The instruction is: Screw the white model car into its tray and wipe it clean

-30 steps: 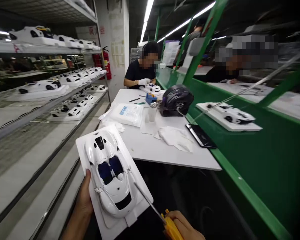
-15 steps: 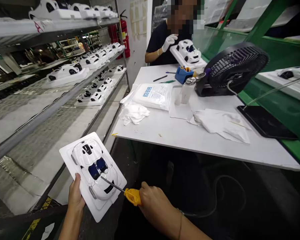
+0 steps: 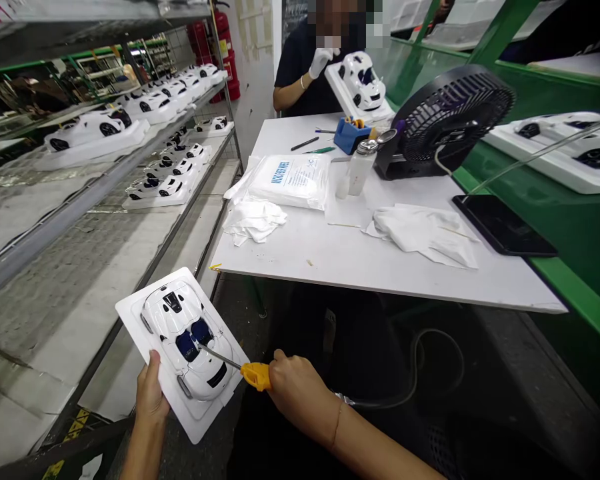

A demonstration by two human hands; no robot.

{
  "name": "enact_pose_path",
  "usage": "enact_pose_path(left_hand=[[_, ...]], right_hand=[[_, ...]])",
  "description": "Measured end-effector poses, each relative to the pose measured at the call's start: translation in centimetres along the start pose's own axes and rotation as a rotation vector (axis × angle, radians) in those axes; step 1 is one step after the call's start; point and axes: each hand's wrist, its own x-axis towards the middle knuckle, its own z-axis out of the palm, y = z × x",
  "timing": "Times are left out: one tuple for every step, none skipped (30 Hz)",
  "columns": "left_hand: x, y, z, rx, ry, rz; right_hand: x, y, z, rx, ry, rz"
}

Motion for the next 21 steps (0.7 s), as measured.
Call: enact_pose_path(left_hand=[[0.0,0.0,0.0,0.002,0.002,0.000],[0.1,-0.1,0.0,0.005,0.004,0.001],[0.1,-0.1,0.0,0.008,0.005,0.003],[0.2,-0.2,-0.1,0.010,0.006,0.005],[0.2,-0.3,-0.1,0.012,0.004,0.008],[0.3,-0.3,-0.2,0.013,-0.002,0.010],[0.3,-0.4,-0.2,0.014,-0.009,0.013],[0.2,-0.4,-0.2,0.015,-0.015,0.015],[0.2,-0.3,-0.2,0.016,-0.020,0.019],[0.1,-0.3,-0.1,0.017,-0.024,0.025],[0.0,-0.2,0.0,0.018,-0.027,0.032],[-0.1,-0.1,0.0,0.020,-0.029,0.041],[-0.1,0.1,0.1,0.023,-0.036,0.046],[-0.2,0.2,0.2,0.028,-0.043,0.050],[-0.2,0.4,0.2,0.033,-0.051,0.051],[-0.2,0.5,0.2,0.039,-0.054,0.051],[-0.1,0.6,0.1,0.044,-0.056,0.050],[0.0,0.6,0.0,0.050,-0.055,0.050],[0.1,0.6,-0.1,0.055,-0.051,0.052],[0.2,0.7,-0.2,0.060,-0.047,0.053],[0.3,0.7,-0.4,0.066,-0.047,0.053]], right_hand=[[0.1,0.2,0.0,0.001,0.003,0.003],[0.1,0.3,-0.1,0.003,0.005,0.003],[0.1,0.4,-0.2,0.005,0.006,0.004],[0.2,0.5,-0.2,0.006,0.007,0.007],[0.2,0.5,-0.3,0.006,0.006,0.012],[0.2,0.5,-0.3,0.005,0.005,0.018],[0.2,0.6,-0.3,0.003,0.002,0.024],[0.2,0.6,-0.3,0.000,-0.002,0.030],[0.2,0.7,-0.3,-0.004,-0.007,0.036],[0.2,0.8,-0.3,-0.008,-0.012,0.040],[0.2,0.9,-0.3,-0.012,-0.018,0.042],[0.2,1.0,-0.3,-0.016,-0.023,0.042],[0.2,1.1,-0.2,-0.018,-0.026,0.042],[0.2,1.2,-0.2,-0.020,-0.027,0.040],[0.2,1.3,-0.2,-0.021,-0.027,0.039],[0.2,1.4,-0.2,-0.023,-0.025,0.038],[0.3,1.4,-0.2,-0.024,-0.024,0.039],[0.3,1.5,-0.2,-0.026,-0.023,0.040],[0.4,1.6,-0.2,-0.028,-0.023,0.041],[0.5,1.6,-0.1,-0.030,-0.024,0.042],[0.5,1.7,-0.1,-0.031,-0.025,0.042]])
